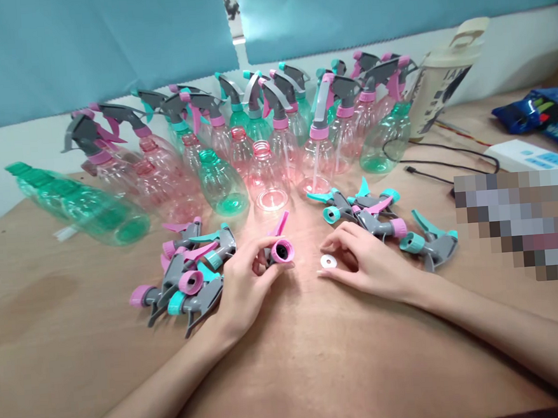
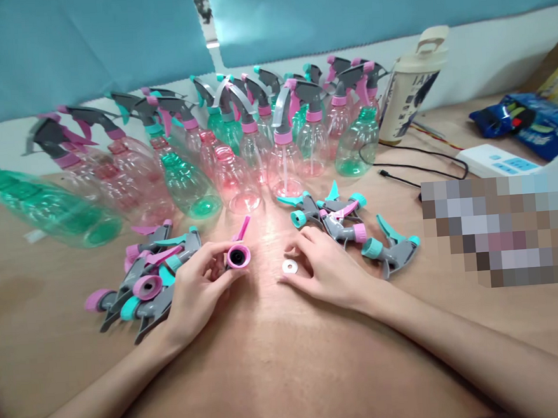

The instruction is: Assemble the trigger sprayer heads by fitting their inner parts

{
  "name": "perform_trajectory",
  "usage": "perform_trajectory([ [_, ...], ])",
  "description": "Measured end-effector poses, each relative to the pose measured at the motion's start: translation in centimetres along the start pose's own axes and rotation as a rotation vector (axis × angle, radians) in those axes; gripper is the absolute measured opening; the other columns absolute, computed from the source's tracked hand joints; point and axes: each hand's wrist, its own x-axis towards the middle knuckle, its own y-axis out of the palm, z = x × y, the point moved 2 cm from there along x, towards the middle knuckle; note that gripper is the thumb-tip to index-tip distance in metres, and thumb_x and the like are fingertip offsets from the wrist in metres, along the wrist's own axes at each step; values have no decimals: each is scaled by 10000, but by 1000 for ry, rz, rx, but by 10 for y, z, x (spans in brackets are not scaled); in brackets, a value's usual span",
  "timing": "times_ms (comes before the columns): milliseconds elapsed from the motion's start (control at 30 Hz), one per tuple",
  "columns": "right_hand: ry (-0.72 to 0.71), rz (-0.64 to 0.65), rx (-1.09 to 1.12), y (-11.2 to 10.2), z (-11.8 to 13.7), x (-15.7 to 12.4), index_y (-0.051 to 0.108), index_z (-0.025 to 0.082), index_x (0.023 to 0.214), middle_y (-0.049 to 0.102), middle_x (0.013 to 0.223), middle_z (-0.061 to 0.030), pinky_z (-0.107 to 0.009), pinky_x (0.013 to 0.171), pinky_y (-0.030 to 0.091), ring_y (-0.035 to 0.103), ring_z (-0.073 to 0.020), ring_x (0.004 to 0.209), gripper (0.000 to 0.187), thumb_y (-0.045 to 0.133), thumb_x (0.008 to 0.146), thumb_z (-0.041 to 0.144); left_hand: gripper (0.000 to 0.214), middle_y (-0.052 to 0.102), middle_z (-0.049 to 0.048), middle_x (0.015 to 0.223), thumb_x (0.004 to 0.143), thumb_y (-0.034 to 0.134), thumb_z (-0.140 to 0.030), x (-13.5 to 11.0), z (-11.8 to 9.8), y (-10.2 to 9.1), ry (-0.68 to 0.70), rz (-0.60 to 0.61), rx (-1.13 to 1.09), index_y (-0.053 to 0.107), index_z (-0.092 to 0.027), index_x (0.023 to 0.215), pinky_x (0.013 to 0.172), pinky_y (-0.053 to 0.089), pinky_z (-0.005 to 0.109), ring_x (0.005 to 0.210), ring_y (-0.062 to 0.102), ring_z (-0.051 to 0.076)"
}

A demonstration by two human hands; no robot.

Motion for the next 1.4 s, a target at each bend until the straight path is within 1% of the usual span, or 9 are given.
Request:
perform_trajectory([
  [300, -14, 151, 13, -5, -10, 4, 534, 182, 886, 504, 875, -52, -295, 635, 444, 496, -172, 763, 237, 604, 845, 406, 218, 610, -13, 793, 771, 663, -156, 0, 3, 0, 7, 16, 28, 648, -186, 986, 540, 361, 211, 595, 436, 95],
  [467, -8, 108, 91, -4, -8, 3, 504, 192, 838, 534, 824, -24, -274, 619, 436, 506, -148, 722, 218, 607, 848, 383, 220, 610, -3, 785, 780, 662, -177, 0, 4, 1, 24, 13, 31, 646, -186, 1000, 537, 363, 211, 599, 440, 101],
  [600, 71, 49, 210, -3, -9, 1, 518, 192, 791, 568, 705, 15, -247, 556, 420, 517, -120, 620, 207, 606, 852, 369, 218, 610, 0, 798, 782, 674, -209, -1, 4, 1, 35, 26, 8, 642, -188, 997, 536, 364, 213, 599, 441, 102],
  [833, 163, -51, 457, -2, -12, 0, 620, 161, 1033, 705, 915, -68, -310, 672, 543, 657, -152, 735, 260, 569, 873, 359, 187, 594, 9, 857, 847, 620, -193, -11, -2, 4, 104, 136, -15, 611, -201, 1033, 581, 401, 214, 659, 481, 110],
  [967, 280, 13, 611, -3, -11, 1, 674, 124, 957, 722, 784, -69, -281, 567, 555, 657, -133, 603, 299, 610, 835, 390, 155, 597, 13, 862, 864, 597, -183, -16, -9, 6, 161, 171, -30, 609, -202, 1018, 582, 410, 212, 665, 497, 111],
  [1067, 387, 64, 691, -6, -8, -1, 680, 116, 835, 703, 646, -45, -230, 474, 524, 651, -127, 518, 286, 689, 768, 393, 157, 604, 15, 856, 852, 611, -174, -17, -12, 7, 176, 171, -36, 615, -194, 1007, 574, 410, 209, 668, 503, 114],
  [1200, 396, 32, 751, -10, 5, -4, 658, 134, 703, 628, 499, 9, -180, 371, 460, 581, -92, 400, 247, 728, 737, 368, 173, 605, 13, 854, 827, 632, -143, -18, -15, 12, 168, 176, -90, 617, -188, 993, 568, 415, 205, 669, 505, 114],
  [1300, 347, -33, 844, -8, 19, -8, 681, 158, 728, 597, 500, 41, -177, 349, 464, 515, -64, 367, 193, 739, 730, 342, 209, 600, 9, 853, 811, 651, -136, -19, -17, 17, 147, 193, -133, 616, -195, 1008, 554, 410, 201, 658, 496, 111],
  [1400, 306, -34, 916, -6, 32, -12, 711, 181, 859, 640, 638, 14, -194, 397, 521, 556, -72, 441, 171, 698, 779, 332, 233, 587, 0, 843, 805, 654, -122, -20, -19, 22, 136, 221, -169, 617, -201, 1021, 539, 397, 192, 644, 480, 102],
])
